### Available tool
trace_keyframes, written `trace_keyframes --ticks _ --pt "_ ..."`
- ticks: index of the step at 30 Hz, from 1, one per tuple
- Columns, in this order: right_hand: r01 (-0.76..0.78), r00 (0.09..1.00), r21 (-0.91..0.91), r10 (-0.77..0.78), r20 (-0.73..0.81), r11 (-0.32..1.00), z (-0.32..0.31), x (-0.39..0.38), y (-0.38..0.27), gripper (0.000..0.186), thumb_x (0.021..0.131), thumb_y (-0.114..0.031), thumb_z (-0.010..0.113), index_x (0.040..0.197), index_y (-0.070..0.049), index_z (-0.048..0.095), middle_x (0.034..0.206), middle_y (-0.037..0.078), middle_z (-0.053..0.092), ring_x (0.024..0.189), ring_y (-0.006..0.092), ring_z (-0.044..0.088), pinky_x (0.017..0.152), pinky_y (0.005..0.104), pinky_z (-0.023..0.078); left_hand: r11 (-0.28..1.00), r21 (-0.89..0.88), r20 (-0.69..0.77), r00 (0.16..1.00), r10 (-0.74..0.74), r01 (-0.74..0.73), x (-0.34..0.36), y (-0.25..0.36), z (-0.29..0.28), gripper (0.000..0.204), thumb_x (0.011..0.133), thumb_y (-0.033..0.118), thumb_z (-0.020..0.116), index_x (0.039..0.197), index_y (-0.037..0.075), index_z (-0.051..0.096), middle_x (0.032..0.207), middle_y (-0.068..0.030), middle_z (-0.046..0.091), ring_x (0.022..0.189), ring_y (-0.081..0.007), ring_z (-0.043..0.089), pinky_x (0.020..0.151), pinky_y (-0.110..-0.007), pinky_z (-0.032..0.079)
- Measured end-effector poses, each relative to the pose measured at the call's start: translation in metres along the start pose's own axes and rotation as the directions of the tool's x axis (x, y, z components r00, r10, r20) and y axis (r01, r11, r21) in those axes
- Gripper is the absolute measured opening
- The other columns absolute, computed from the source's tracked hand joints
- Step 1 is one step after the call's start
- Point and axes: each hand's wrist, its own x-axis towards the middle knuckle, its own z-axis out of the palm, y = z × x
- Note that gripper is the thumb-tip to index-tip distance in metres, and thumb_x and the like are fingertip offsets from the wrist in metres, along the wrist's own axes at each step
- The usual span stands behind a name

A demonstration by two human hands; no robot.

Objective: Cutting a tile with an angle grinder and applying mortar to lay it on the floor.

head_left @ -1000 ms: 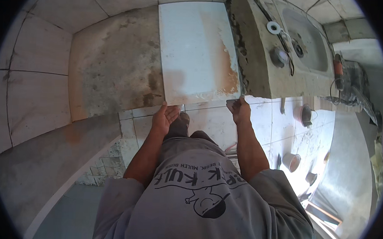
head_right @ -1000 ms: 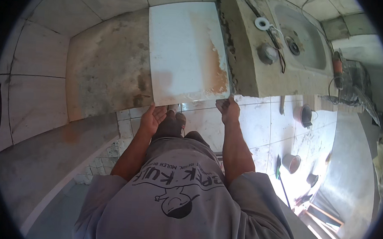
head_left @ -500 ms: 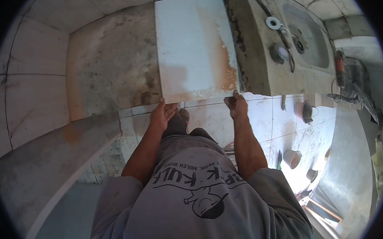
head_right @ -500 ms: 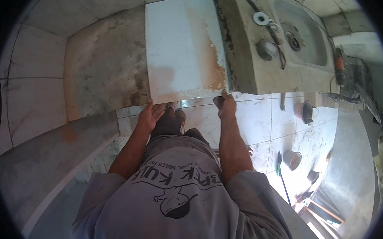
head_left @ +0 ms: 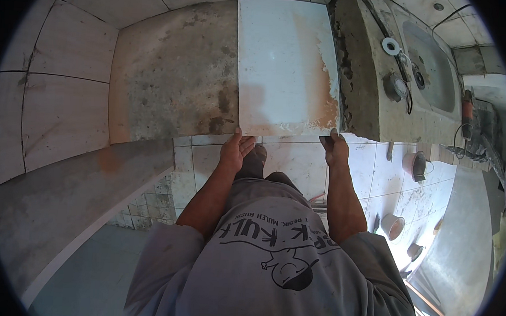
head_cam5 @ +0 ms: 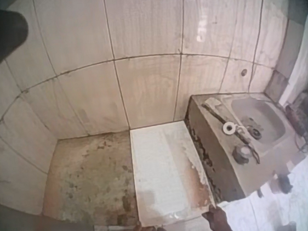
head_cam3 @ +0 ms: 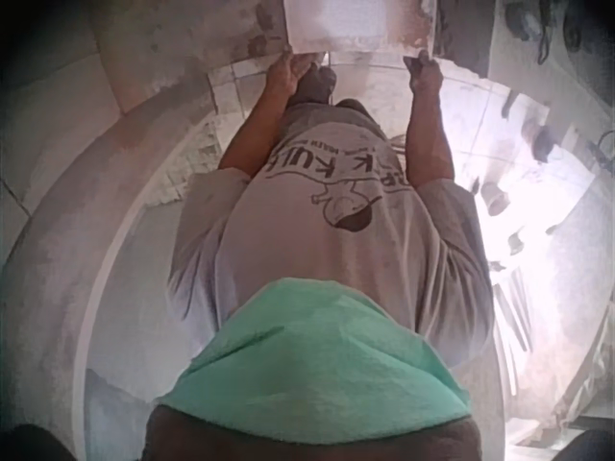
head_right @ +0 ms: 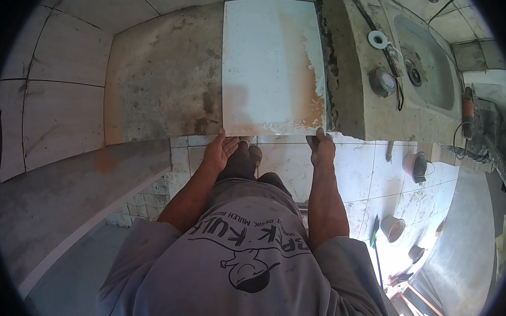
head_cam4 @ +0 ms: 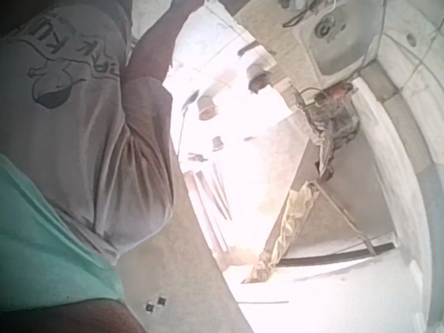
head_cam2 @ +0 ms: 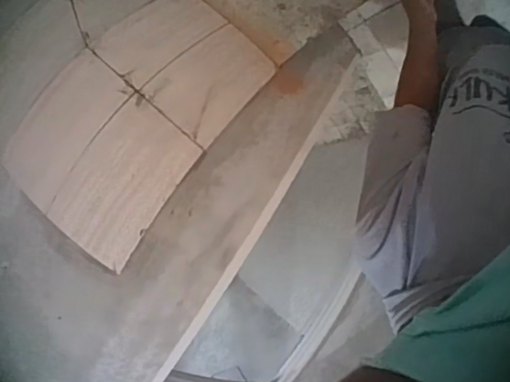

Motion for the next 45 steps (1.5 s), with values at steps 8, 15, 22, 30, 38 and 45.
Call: trace_keyframes --ticks 8,15,22,30,38,45 --pt "-0.021 0.999 -0.01 0.021 0.032 1.0 -0.003 0.0 -0.002 0.036 0.096 -0.012 0.046 0.125 0.009 0.04 0.123 0.018 0.052 0.115 0.0297 0.052 0.102 0.0427 0.043 1.0 -0.011 -0.009 1.0 -0.01 0.01 0.001 -0.002 -0.001 0.043 0.092 0.042 0.056 0.111 0.003 0.056 0.105 -0.0116 0.063 0.102 -0.0237 0.061 0.09 -0.039 0.049" --pt "-0.006 0.998 -0.02 0.007 0.059 1.0 -0.001 0.004 -0.005 0.036 0.096 -0.011 0.046 0.123 0.012 0.04 0.123 0.02 0.051 0.114 0.0303 0.052 0.102 0.0413 0.044 0.999 0.008 0.014 0.999 0.052 -0.052 -0.003 0.004 0.004 0.048 0.093 0.04 0.054 0.111 -0.004 0.054 0.104 -0.018 0.063 0.1 -0.0266 0.063 0.09 -0.037 0.051" --pt "-0.007 0.999 -0.041 0.009 0.054 0.999 -0.002 0.0 -0.006 0.036 0.096 -0.012 0.047 0.122 0.012 0.041 0.12 0.019 0.053 0.112 0.0295 0.053 0.102 0.0418 0.044 0.998 0.054 0.018 0.999 0.042 -0.043 -0.004 0.003 0.004 0.05 0.093 0.043 0.052 0.114 -0.003 0.053 0.107 -0.0178 0.063 0.102 -0.0249 0.063 0.091 -0.035 0.05" --pt "-0.07 0.992 -0.179 0.087 0.091 0.981 -0.016 -0.006 0.0 0.052 0.094 -0.037 0.052 0.116 0.009 0.046 0.113 0.021 0.055 0.105 0.0316 0.056 0.093 0.0424 0.047 0.995 -0.087 -0.036 0.998 -0.055 0.051 -0.006 -0.005 0.001 0.057 0.095 0.05 0.041 0.112 -0.003 0.054 0.11 -0.0178 0.062 0.103 -0.025 0.062 0.09 -0.037 0.05" --pt "-0.152 0.988 -0.079 0.153 0.008 0.985 -0.046 -0.013 0.022 0.051 0.093 -0.047 0.05 0.102 0.004 0.052 0.103 0.02 0.058 0.097 0.0345 0.059 0.089 0.045 0.049 0.992 0.09 -0.033 0.996 -0.087 0.089 -0.008 0.016 -0.005 0.053 0.096 0.048 0.042 0.111 -0.002 0.052 0.112 -0.0162 0.06 0.107 -0.0264 0.058 0.089 -0.04 0.049" --pt "-0.19 0.982 -0.367 0.18 -0.06 0.911 -0.037 -0.022 0.025 0.036 0.092 -0.037 0.053 0.09 -0.001 0.055 0.083 0.011 0.061 0.076 0.025 0.063 0.069 0.0361 0.054 0.981 0.175 -0.013 0.996 -0.083 0.084 0.001 0.009 -0.003 0.056 0.091 0.049 0.052 0.114 -0.002 0.055 0.106 -0.0125 0.063 0.096 -0.0223 0.062 0.085 -0.037 0.05"
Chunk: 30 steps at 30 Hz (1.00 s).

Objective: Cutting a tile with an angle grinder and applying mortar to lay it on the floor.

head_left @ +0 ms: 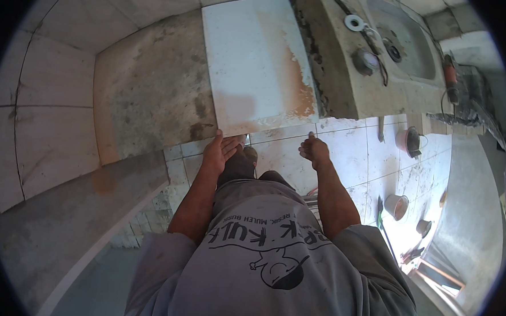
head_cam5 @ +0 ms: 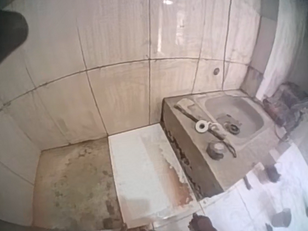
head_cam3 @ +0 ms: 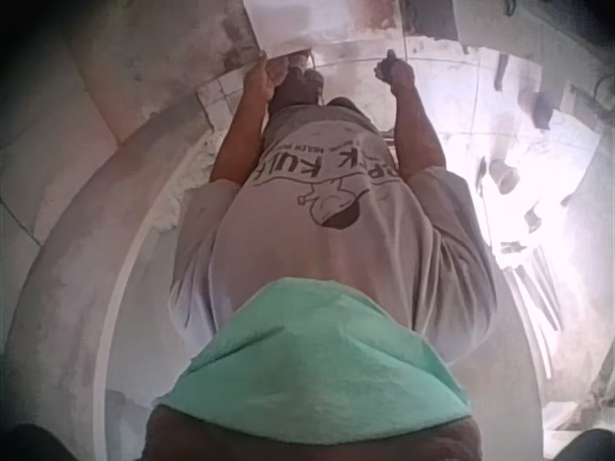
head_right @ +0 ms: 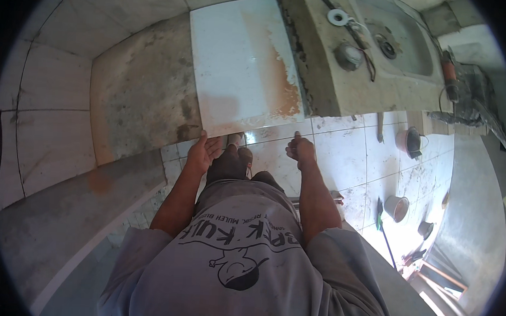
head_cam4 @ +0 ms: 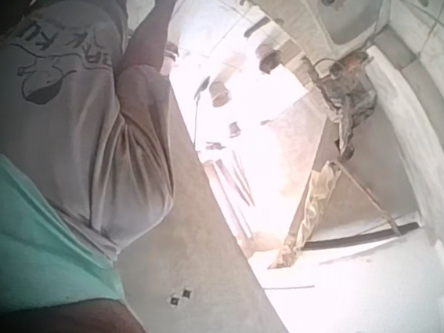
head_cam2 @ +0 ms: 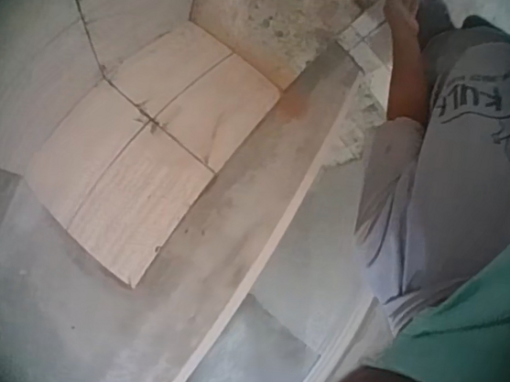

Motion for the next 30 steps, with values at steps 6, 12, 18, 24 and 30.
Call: trace_keyframes --ticks 6,12,18,24,30 --pt "0.067 0.997 -0.211 -0.075 -0.029 0.975 0.007 -0.008 0.009 0.033 0.09 -0.034 0.058 0.086 -0.001 0.058 0.074 0.007 0.06 0.06 0.0166 0.06 0.052 0.0284 0.05 0.979 0.202 -0.048 0.999 0.019 -0.009 -0.014 0.009 0.004 0.053 0.091 0.048 0.054 0.115 0.0 0.057 0.107 -0.0102 0.064 0.094 -0.0209 0.063 0.081 -0.034 0.05" --pt "0.076 0.995 -0.317 -0.094 -0.043 0.945 -0.002 -0.016 0.036 0.034 0.089 -0.034 0.058 0.085 -0.001 0.058 0.073 0.006 0.059 0.058 0.0142 0.057 0.05 0.028 0.048 0.927 0.369 -0.099 0.989 0.114 -0.07 -0.018 0.008 -0.003 0.048 0.092 0.044 0.051 0.109 0.0 0.059 0.1 -0.0103 0.065 0.087 -0.0195 0.065 0.073 -0.031 0.051" --pt "0.058 0.992 -0.394 -0.097 -0.081 0.917 -0.021 -0.017 0.078 0.036 0.089 -0.034 0.058 0.084 0.001 0.06 0.072 0.008 0.06 0.058 0.0157 0.058 0.05 0.0297 0.048 0.746 0.643 -0.061 0.96 0.273 -0.171 -0.03 0.023 -0.002 0.037 0.092 0.036 0.051 0.093 0.001 0.062 0.091 -0.0098 0.067 0.08 -0.0192 0.065 0.071 -0.03 0.048" --pt "-0.004 0.978 -0.302 -0.06 -0.202 0.953 -0.04 -0.043 0.114 0.035 0.088 -0.033 0.058 0.085 0.002 0.059 0.073 0.008 0.06 0.057 0.017 0.059 0.049 0.0308 0.049 0.211 0.828 0.249 0.679 0.691 -0.519 -0.03 0.047 0.019 0.039 0.088 0.032 0.054 0.104 -0.004 0.061 0.102 -0.0154 0.065 0.093 -0.0218 0.062 0.083 -0.033 0.047" --pt "-0.02 0.96 -0.275 -0.058 -0.272 0.961 -0.022 -0.033 0.132 0.033 0.088 -0.031 0.059 0.086 0.002 0.059 0.071 0.008 0.06 0.054 0.0173 0.058 0.046 0.0304 0.047 0.209 0.8 0.393 0.754 0.526 -0.563 -0.01 0.077 0.019 0.044 0.087 0.033 0.056 0.111 -0.004 0.059 0.105 -0.0161 0.064 0.098 -0.0229 0.061 0.086 -0.033 0.046"
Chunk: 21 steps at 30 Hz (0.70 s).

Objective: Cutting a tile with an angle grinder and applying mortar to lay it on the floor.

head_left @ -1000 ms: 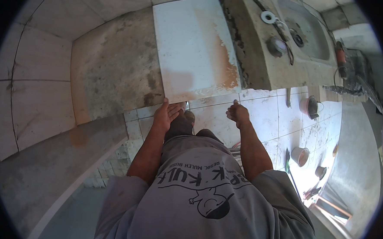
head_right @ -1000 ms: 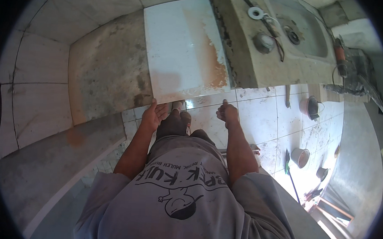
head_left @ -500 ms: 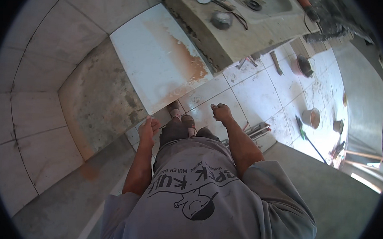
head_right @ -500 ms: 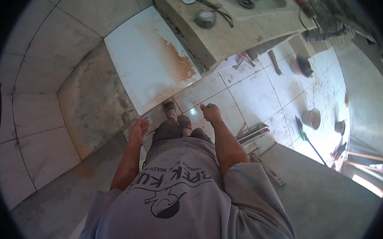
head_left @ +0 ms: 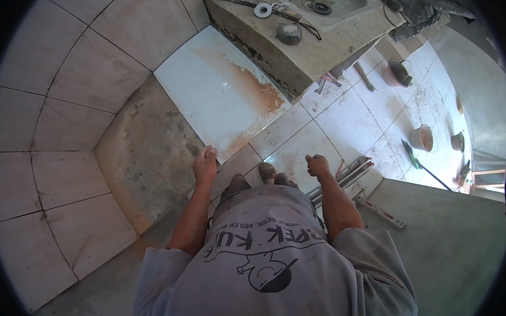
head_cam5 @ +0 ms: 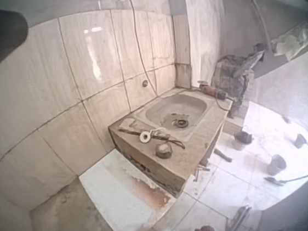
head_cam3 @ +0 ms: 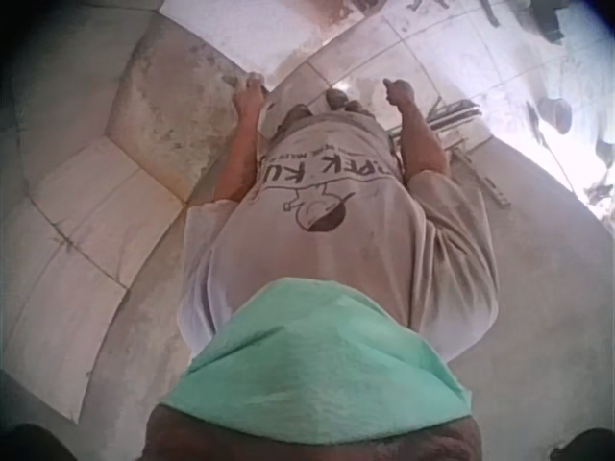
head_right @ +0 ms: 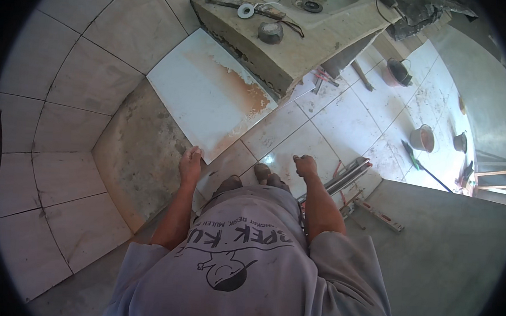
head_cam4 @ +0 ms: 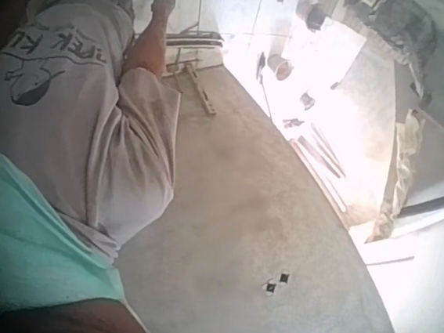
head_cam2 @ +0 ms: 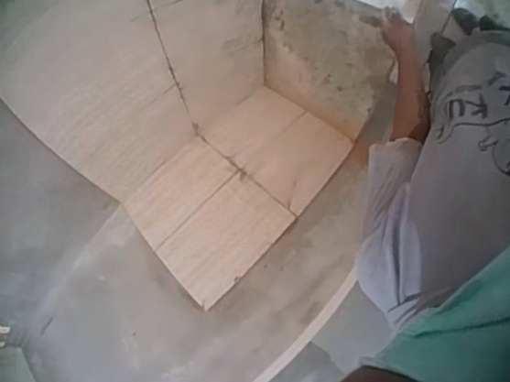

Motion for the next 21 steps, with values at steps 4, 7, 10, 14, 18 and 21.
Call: trace_keyframes --ticks 4,7,10,14,18,21 --pt "0.05 0.999 -0.068 -0.049 0.011 0.996 0.029 -0.028 -0.036 0.035 0.087 -0.032 0.06 0.084 0.002 0.06 0.069 0.008 0.06 0.054 0.0172 0.058 0.047 0.0309 0.047 0.993 -0.098 0.124 0.991 -0.05 0.062 0.007 -0.038 -0.019 0.045 0.088 0.034 0.056 0.11 -0.005 0.059 0.096 -0.0132 0.066 0.094 -0.0209 0.062 0.084 -0.033 0.047" --pt "0.156 0.988 -0.15 -0.156 0.016 0.976 0.061 -0.035 -0.044 0.036 0.086 -0.033 0.061 0.085 0.003 0.061 0.07 0.009 0.061 0.057 0.0173 0.06 0.049 0.0311 0.048 0.978 -0.159 0.21 0.973 -0.099 0.134 -0.01 -0.06 -0.036 0.041 0.088 0.031 0.057 0.107 -0.005 0.06 0.088 -0.0101 0.066 0.085 -0.0181 0.063 0.078 -0.031 0.049" --pt "0.235 0.972 -0.222 -0.226 0.065 0.946 0.082 -0.051 -0.062 0.041 0.085 -0.038 0.06 0.092 0.002 0.064 0.086 0.016 0.063 0.08 0.0269 0.06 0.07 0.0375 0.047 0.921 -0.248 0.291 0.93 -0.226 0.302 -0.029 -0.074 -0.052 0.039 0.089 0.032 0.056 0.104 -0.004 0.061 0.085 -0.0085 0.066 0.078 -0.0157 0.064 0.073 -0.029 0.049" --pt "0.266 0.964 -0.238 -0.256 0.075 0.934 0.091 -0.059 -0.067 0.041 0.085 -0.038 0.059 0.092 0.003 0.065 0.088 0.018 0.064 0.081 0.0272 0.061 0.071 0.0375 0.048 0.901 -0.248 0.341 0.902 -0.264 0.357 -0.034 -0.072 -0.067 0.038 0.09 0.032 0.056 0.105 -0.003 0.061 0.088 -0.0086 0.066 0.077 -0.015 0.064 0.069 -0.027 0.048" --pt "0.275 0.959 -0.298 -0.285 0.011 0.914 0.087 -0.057 -0.059 0.038 0.086 -0.034 0.06 0.086 0.004 0.063 0.073 0.011 0.064 0.061 0.0183 0.061 0.053 0.0326 0.05 0.868 -0.344 0.381 0.898 -0.221 0.359 -0.022 -0.05 -0.079 0.038 0.09 0.032 0.056 0.108 -0.002 0.059 0.092 -0.0081 0.066 0.08 -0.0151 0.063 0.068 -0.026 0.047" --pt "0.237 0.969 -0.307 -0.245 0.011 0.922 0.087 -0.063 -0.058 0.039 0.086 -0.034 0.06 0.087 0.004 0.064 0.072 0.011 0.064 0.06 0.0185 0.061 0.054 0.0333 0.05 0.842 -0.351 0.395 0.88 -0.263 0.409 -0.009 -0.054 -0.083 0.037 0.089 0.032 0.057 0.109 0.0 0.059 0.094 -0.0079 0.065 0.081 -0.0141 0.062 0.069 -0.027 0.047"
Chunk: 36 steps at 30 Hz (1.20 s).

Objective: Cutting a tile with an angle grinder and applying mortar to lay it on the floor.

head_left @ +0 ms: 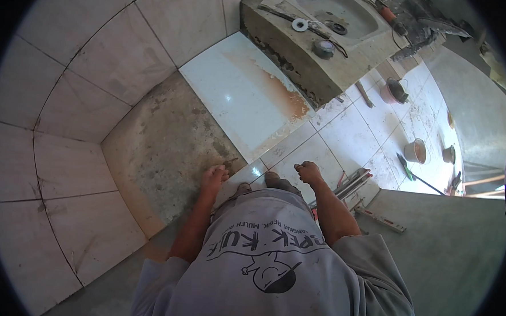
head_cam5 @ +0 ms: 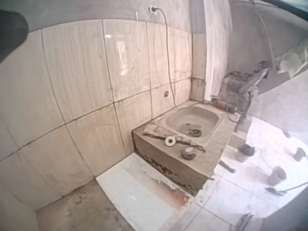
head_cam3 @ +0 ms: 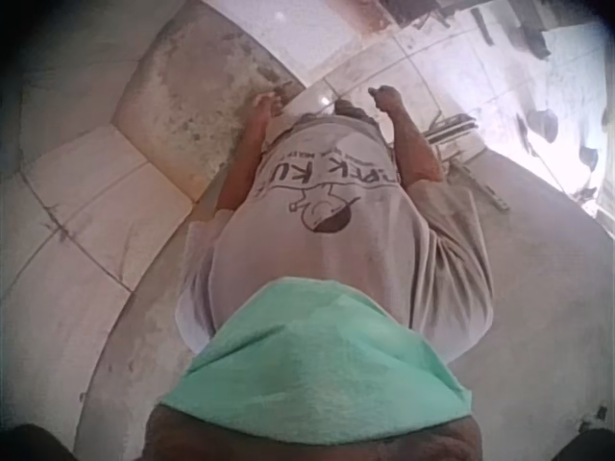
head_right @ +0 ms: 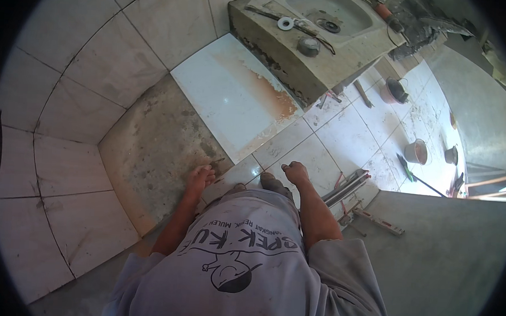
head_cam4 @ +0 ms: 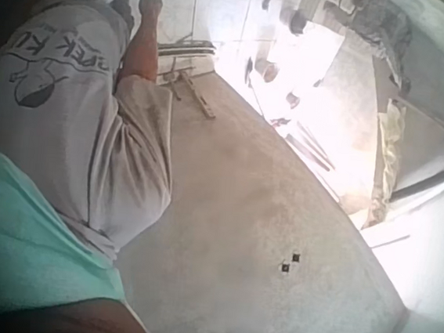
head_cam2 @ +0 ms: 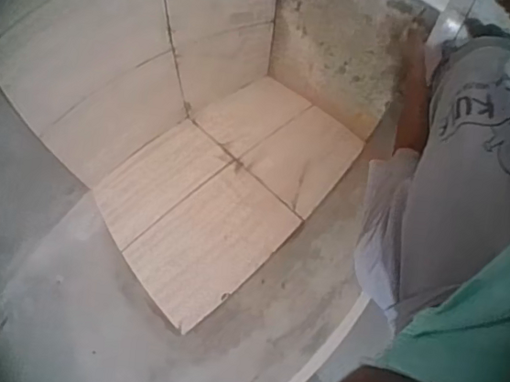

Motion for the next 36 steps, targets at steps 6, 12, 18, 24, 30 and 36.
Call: trace_keyframes --ticks 6,12,18,24,30,36 --pt "-0.068 0.998 0.058 0.066 0.022 0.996 0.002 -0.018 -0.016 0.047 0.084 -0.042 0.058 0.097 0.003 0.066 0.1 0.024 0.065 0.101 0.0367 0.06 0.088 0.0426 0.045 0.997 0.041 -0.011 0.998 -0.061 0.061 0.008 0.008 -0.009 0.036 0.088 0.031 0.058 0.108 0.001 0.059 0.094 -0.0066 0.065 0.078 -0.0114 0.061 0.064 -0.024 0.047" --pt "-0.143 0.99 0.27 0.134 0.051 0.952 -0.003 -0.026 -0.026 0.037 0.088 -0.034 0.059 0.085 0.003 0.062 0.074 0.01 0.063 0.06 0.0168 0.061 0.054 0.0306 0.05 0.996 0.03 0.089 0.992 -0.086 0.083 0.017 0.007 -0.003 0.036 0.087 0.032 0.059 0.109 0.002 0.059 0.092 -0.0047 0.065 0.077 -0.0103 0.061 0.063 -0.023 0.045" --pt "-0.14 0.987 0.564 0.157 0.019 0.814 -0.02 -0.016 -0.062 0.036 0.088 -0.034 0.06 0.092 0.002 0.057 0.081 0.01 0.063 0.064 0.0164 0.061 0.054 0.0292 0.051 0.99 0.105 0.06 0.993 -0.102 0.096 0.018 0.021 0.007 0.039 0.087 0.035 0.059 0.11 0.003 0.059 0.095 -0.0041 0.065 0.081 -0.0096 0.061 0.066 -0.023 0.044" --pt "-0.025 0.982 0.778 0.162 -0.099 0.628 -0.045 0.031 -0.091 0.037 0.088 -0.033 0.061 0.1 0.002 0.053 0.083 0.011 0.06 0.064 0.0198 0.06 0.058 0.0312 0.052 0.99 0.115 0.029 0.996 -0.083 0.079 0.024 0.018 0.009 0.042 0.087 0.038 0.058 0.112 0.004 0.059 0.096 -0.0041 0.064 0.084 -0.0117 0.061 0.071 -0.025 0.044" --pt "-0.132 0.976 0.859 0.214 0.026 0.495 -0.057 0.069 -0.105 0.036 0.087 -0.031 0.062 0.096 0.004 0.054 0.078 0.012 0.057 0.06 0.0216 0.057 0.053 0.0321 0.051 0.97 0.199 -0.056 0.99 -0.128 0.137 0.021 0.029 0.025 0.048 0.09 0.042 0.054 0.119 0.003 0.055 0.105 -0.0073 0.062 0.094 -0.0155 0.059 0.078 -0.03 0.045" --pt "-0.149 0.956 0.908 0.29 0.031 0.392 -0.047 0.066 -0.115 0.031 0.086 -0.025 0.062 0.092 0.005 0.055 0.077 0.014 0.058 0.059 0.0235 0.06 0.051 0.0351 0.055 0.957 0.223 -0.11 0.98 -0.165 0.186 0.034 0.044 0.042 0.058 0.091 0.047 0.052 0.126 0.002 0.048 0.115 -0.0113 0.059 0.104 -0.0187 0.056 0.084 -0.031 0.044"
